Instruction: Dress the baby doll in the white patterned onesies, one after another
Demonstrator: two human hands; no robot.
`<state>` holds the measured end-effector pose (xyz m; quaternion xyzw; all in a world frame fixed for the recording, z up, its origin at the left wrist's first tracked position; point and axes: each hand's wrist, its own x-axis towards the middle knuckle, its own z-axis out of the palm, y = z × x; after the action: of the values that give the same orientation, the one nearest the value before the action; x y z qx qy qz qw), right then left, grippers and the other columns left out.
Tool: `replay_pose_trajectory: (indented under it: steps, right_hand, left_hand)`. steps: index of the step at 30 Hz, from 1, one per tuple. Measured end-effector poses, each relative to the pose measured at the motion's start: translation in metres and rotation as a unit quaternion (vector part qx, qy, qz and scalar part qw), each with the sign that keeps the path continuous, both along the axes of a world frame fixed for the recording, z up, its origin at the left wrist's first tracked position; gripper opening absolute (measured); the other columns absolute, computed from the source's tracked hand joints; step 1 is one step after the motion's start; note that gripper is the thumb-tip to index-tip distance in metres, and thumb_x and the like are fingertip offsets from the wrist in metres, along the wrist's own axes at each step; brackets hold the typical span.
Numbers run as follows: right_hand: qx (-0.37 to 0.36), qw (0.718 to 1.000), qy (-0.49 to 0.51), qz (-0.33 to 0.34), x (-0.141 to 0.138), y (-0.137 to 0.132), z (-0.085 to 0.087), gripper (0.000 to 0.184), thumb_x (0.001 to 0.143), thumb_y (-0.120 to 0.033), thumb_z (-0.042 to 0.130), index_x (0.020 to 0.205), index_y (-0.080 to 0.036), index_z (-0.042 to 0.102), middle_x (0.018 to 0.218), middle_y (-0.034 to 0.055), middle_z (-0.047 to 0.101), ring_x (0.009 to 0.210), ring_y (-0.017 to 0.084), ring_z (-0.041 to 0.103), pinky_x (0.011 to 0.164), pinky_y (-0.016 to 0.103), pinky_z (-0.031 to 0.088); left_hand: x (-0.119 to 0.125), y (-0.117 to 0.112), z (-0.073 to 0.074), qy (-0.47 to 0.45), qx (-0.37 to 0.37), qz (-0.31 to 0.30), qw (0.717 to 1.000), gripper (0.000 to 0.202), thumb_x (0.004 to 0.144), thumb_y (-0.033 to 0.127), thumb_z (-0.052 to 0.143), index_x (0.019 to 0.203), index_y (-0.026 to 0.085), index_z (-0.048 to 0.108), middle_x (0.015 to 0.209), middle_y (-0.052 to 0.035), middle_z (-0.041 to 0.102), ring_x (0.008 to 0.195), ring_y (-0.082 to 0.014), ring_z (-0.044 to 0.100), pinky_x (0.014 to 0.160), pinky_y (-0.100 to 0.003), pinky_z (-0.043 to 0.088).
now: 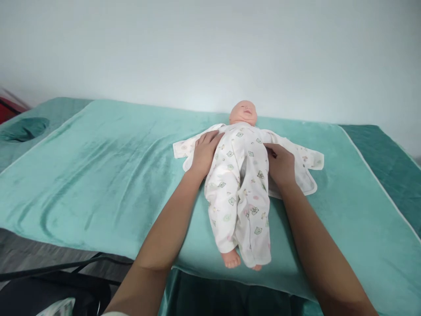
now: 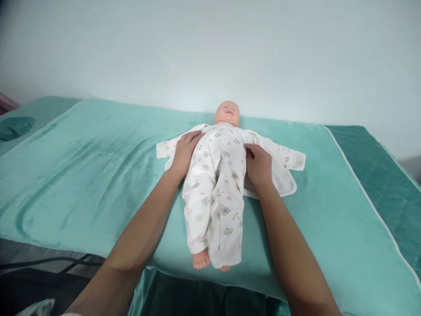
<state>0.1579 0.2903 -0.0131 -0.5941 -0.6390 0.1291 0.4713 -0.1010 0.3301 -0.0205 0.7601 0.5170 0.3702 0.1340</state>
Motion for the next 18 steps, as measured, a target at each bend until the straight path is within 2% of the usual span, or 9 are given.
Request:
replay_pose_trajectory:
  steps: [4,7,10,13,15,18]
  right_hand:
    - [-0.084,0.995,0.002,-0.048,0.003,0.009,-0.005,0.027,0.083,-0.032,0.06,0.095,-0.018,0.08,0.096,0.0096,0.077,0.087,0.027,0.069,0.084,0.043,0.054]
    - [-0.142,0.989,0.013,-0.027,0.005,0.013,-0.007,0.029,0.082,-0.032,0.061,0.096,-0.016,0.08,0.096,0.0106,0.078,0.09,0.03,0.069,0.084,0.043,0.053]
    - [-0.167,0.983,0.076,0.021,0.004,0.012,-0.003,0.031,0.081,-0.034,0.063,0.102,-0.018,0.08,0.101,0.0084,0.078,0.095,0.03,0.07,0.088,0.044,0.054]
    - [-0.184,0.968,0.152,0.078,-0.001,0.007,0.005,0.029,0.077,-0.037,0.07,0.098,-0.019,0.08,0.099,0.0071,0.078,0.097,0.03,0.07,0.088,0.044,0.056]
    - [-0.201,0.957,0.19,0.092,-0.005,0.004,0.011,0.025,0.073,-0.036,0.075,0.09,-0.019,0.08,0.095,0.0077,0.078,0.098,0.031,0.07,0.088,0.045,0.058]
    - [-0.23,0.939,0.233,0.103,-0.008,0.002,0.018,0.02,0.07,-0.033,0.077,0.084,-0.02,0.079,0.096,0.0079,0.078,0.101,0.033,0.07,0.089,0.047,0.059]
  left_hand:
    - [0.002,-0.002,0.006,0.005,0.015,0.042,0.999,0.026,0.094,0.02,0.054,0.112,0.029,0.071,0.131,-0.0078,0.064,0.13,-0.0304,0.047,0.111,-0.049,0.036]
    - [0.004,-0.006,0.009,0.043,0.0,0.077,0.996,0.02,0.092,0.014,0.053,0.097,0.025,0.07,0.114,-0.0121,0.068,0.116,-0.0324,0.055,0.102,-0.049,0.043]
    - [0.004,-0.01,0.008,0.053,-0.06,0.054,0.995,0.016,0.09,0.015,0.054,0.091,0.022,0.068,0.099,-0.0127,0.071,0.098,-0.0321,0.063,0.091,-0.046,0.05]
    - [0.004,-0.012,0.007,-0.036,-0.097,-0.005,0.995,0.018,0.093,0.03,0.054,0.088,0.022,0.07,0.097,-0.0117,0.075,0.095,-0.0322,0.067,0.09,-0.046,0.053]
    - [0.005,-0.012,0.006,-0.118,-0.118,-0.035,0.985,0.023,0.093,0.036,0.053,0.089,0.022,0.071,0.104,-0.0107,0.076,0.103,-0.0326,0.068,0.097,-0.047,0.053]
    - [0.008,-0.014,0.008,-0.224,-0.176,-0.044,0.958,0.02,0.09,0.033,0.058,0.097,0.021,0.072,0.116,-0.0087,0.075,0.121,-0.0329,0.064,0.111,-0.049,0.049]
